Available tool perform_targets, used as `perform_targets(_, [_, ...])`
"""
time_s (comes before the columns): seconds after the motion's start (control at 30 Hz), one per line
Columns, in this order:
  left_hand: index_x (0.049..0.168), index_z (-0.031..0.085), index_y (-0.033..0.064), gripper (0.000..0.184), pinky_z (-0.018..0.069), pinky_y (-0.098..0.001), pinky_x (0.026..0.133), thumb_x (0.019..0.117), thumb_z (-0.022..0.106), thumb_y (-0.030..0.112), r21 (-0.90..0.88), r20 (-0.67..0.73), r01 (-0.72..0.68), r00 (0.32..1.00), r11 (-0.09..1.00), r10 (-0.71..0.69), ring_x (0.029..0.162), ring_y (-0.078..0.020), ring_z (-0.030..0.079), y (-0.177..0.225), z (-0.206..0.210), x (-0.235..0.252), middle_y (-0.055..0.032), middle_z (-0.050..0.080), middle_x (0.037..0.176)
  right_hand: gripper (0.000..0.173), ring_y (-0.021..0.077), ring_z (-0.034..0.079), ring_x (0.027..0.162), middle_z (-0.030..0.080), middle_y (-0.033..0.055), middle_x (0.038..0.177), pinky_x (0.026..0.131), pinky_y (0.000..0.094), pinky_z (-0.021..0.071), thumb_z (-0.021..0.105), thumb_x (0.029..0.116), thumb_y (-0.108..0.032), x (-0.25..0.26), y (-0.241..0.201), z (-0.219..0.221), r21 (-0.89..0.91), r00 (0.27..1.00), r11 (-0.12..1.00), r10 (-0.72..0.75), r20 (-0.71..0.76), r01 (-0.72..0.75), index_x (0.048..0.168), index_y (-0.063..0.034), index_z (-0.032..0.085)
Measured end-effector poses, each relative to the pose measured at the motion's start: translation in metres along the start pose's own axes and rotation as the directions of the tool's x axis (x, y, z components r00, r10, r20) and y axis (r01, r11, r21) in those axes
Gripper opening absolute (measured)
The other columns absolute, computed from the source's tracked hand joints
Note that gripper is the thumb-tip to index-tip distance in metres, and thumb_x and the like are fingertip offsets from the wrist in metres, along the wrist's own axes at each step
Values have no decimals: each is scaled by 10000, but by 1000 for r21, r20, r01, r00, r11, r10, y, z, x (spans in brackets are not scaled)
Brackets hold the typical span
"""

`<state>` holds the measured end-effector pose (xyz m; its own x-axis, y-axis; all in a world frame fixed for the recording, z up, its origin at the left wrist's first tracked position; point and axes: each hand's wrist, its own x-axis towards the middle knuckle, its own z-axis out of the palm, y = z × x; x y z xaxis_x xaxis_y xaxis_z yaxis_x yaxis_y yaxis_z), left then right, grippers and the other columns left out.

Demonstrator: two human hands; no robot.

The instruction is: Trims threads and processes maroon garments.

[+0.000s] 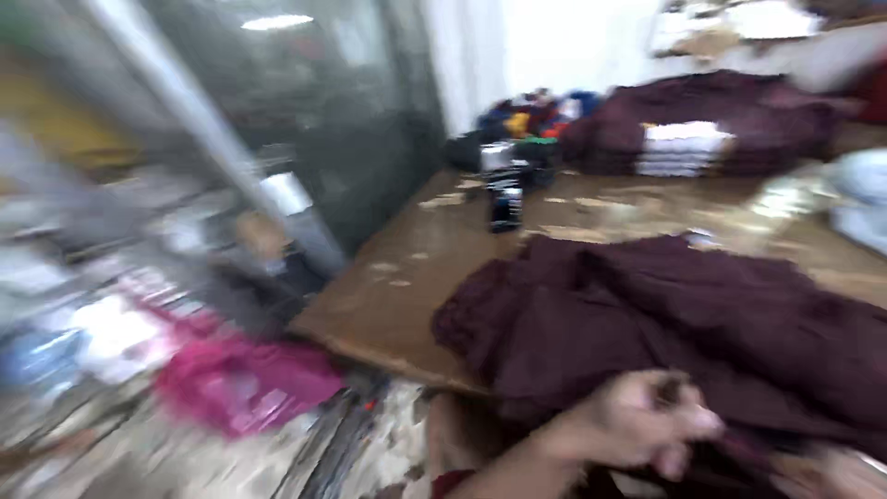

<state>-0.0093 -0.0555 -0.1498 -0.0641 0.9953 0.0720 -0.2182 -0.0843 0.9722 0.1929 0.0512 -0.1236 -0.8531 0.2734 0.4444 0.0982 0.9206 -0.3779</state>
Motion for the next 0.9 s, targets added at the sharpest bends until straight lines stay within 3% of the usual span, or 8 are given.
perform_targets(0.07, [982,591,12,179,473,-156,512,1030,531,173,390,23,-140,990,910,142,537,17,527,0,-7,6,41,542,672,230,285,733,764,720,170,764,804,373,594,596,986,-112,-12,13,-2,-43,998,998,-37,-44,36,863,33,726])
perform_targets(0.17, [1010,629,48,228,508,-312,500,965,608,270,875,153,-286,929,391,337,595,-133,616,7,-7,20,-55,645,755,272,127,659,749,612,16,707,993,302,531,500,1061,-211,-32,25,11,-63,971,989,-145,-193,135,858,-110,651])
perform_targets(0.27, [1261,642,110,418,514,-354,501,990,547,414,915,339,-389,884,107,322,666,-188,650,22,-3,21,-72,669,895,243,124,649,749,606,10,715,1047,342,503,513,1061,-213,-43,25,22,-17,954,989,-144,-263,145,885,-122,654])
perform_targets(0.43, [1119,744,166,266,438,-368,524,972,525,199,809,587,-565,787,-163,188,677,-242,622,52,5,21,-50,685,843,220,113,636,737,597,-2,713,1070,351,482,517,1048,-218,-48,26,34,-15,934,988,-151,-325,155,886,-138,643])
perform_targets(0.67, [1183,724,161,288,420,-367,520,1011,496,191,786,598,-549,792,-283,123,665,-239,610,51,6,7,-46,680,845,177,110,625,718,582,-4,704,1036,343,505,544,1032,-198,-41,23,39,-13,919,983,-173,-355,181,896,-138,640])
perform_targets(0.77, [1119,758,161,286,400,-338,458,929,547,126,803,582,-537,800,-259,146,589,-206,592,49,7,8,-30,671,783,158,111,616,753,586,1,735,993,295,492,565,1043,-207,-40,17,42,52,924,974,-192,-330,221,936,-145,663])
perform_targets(0.83, [1156,744,142,284,441,-329,474,961,543,190,877,481,-457,844,-151,239,615,-199,619,47,0,6,-45,672,803,244,132,591,727,585,15,718,841,258,488,552,1062,-279,-44,14,34,99,942,970,-186,-279,221,910,-137,679])
perform_targets(0.9, [1221,686,115,383,465,-281,504,1008,560,408,948,237,-294,906,118,349,622,-140,590,36,-6,4,-39,639,819,435,140,585,654,555,25,649,706,256,503,501,1055,-473,-46,17,29,76,939,981,-147,-311,179,853,-129,676])
